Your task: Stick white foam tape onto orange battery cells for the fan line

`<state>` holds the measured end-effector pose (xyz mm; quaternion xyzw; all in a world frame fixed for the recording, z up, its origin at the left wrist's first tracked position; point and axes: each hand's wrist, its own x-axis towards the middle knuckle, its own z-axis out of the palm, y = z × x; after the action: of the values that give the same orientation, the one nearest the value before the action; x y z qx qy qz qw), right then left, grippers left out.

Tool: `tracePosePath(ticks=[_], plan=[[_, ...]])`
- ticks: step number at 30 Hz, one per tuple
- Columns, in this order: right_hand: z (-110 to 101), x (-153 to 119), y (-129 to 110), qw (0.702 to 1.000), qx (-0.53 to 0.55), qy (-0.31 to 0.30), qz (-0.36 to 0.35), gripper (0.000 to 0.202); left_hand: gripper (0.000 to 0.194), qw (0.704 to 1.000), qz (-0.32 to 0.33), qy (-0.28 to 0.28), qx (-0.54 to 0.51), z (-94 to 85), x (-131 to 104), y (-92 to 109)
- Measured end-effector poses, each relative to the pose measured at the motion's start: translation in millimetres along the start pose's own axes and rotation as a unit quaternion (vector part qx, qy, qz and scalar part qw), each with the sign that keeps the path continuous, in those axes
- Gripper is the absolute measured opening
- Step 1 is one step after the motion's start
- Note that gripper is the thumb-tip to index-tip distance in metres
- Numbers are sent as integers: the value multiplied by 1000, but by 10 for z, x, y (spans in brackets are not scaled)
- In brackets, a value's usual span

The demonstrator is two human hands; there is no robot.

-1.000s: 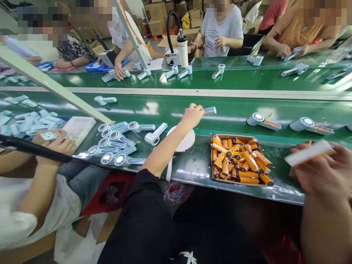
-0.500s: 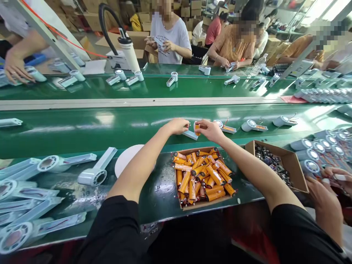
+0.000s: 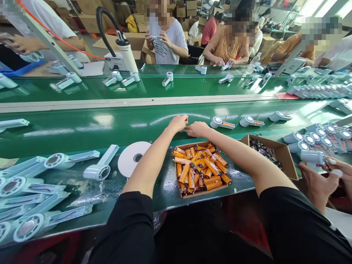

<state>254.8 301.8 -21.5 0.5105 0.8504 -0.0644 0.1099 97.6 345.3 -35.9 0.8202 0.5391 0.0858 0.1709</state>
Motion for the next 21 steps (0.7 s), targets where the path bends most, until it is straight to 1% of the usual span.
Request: tracePosePath(ticks=[2,3,5,7,8,9,10,12,14,15,16,18,21], plan=[[-30,-1,-20,1000,-17,-9,-2,41,20,1000,-3,10,-10,-47,-71,46],[-43,0,-22,1000,-24,-13,-4,41,21,1000,-1,18,-16,-92,-147,42],[-59,13,-8,999,-33,-19,-15,41,30,999,6,43,-24,-223,-413,-52],[-61,39,26,999,-35,-21,-36,43,40,997,14,75,-28,-390,-848,-265],[-57,53,47,998,-34,-20,-47,44,40,996,16,87,-27,-477,-1120,-405],[-52,66,69,998,-32,-17,-57,43,37,996,11,86,-23,-558,-1415,-557],[-46,75,89,997,-29,-14,-65,42,35,998,-2,66,-14,-626,-1719,-713],[-36,73,122,997,-24,-6,-70,38,39,1000,-13,-13,7,-707,-2302,-1003],[-27,41,139,998,-18,5,-60,34,54,996,-11,-81,20,-706,-2768,-1230],[-22,15,142,999,-16,12,-50,34,61,994,-11,-103,24,-683,-2938,-1316],[-20,-17,143,999,-13,18,-37,34,66,993,-11,-118,27,-651,-3060,-1384],[-27,-92,139,1000,-6,27,-14,36,69,991,-16,-126,41,-587,-3177,-1474],[-109,-224,107,999,7,34,6,37,69,991,-10,-101,88,-536,-3125,-1529]])
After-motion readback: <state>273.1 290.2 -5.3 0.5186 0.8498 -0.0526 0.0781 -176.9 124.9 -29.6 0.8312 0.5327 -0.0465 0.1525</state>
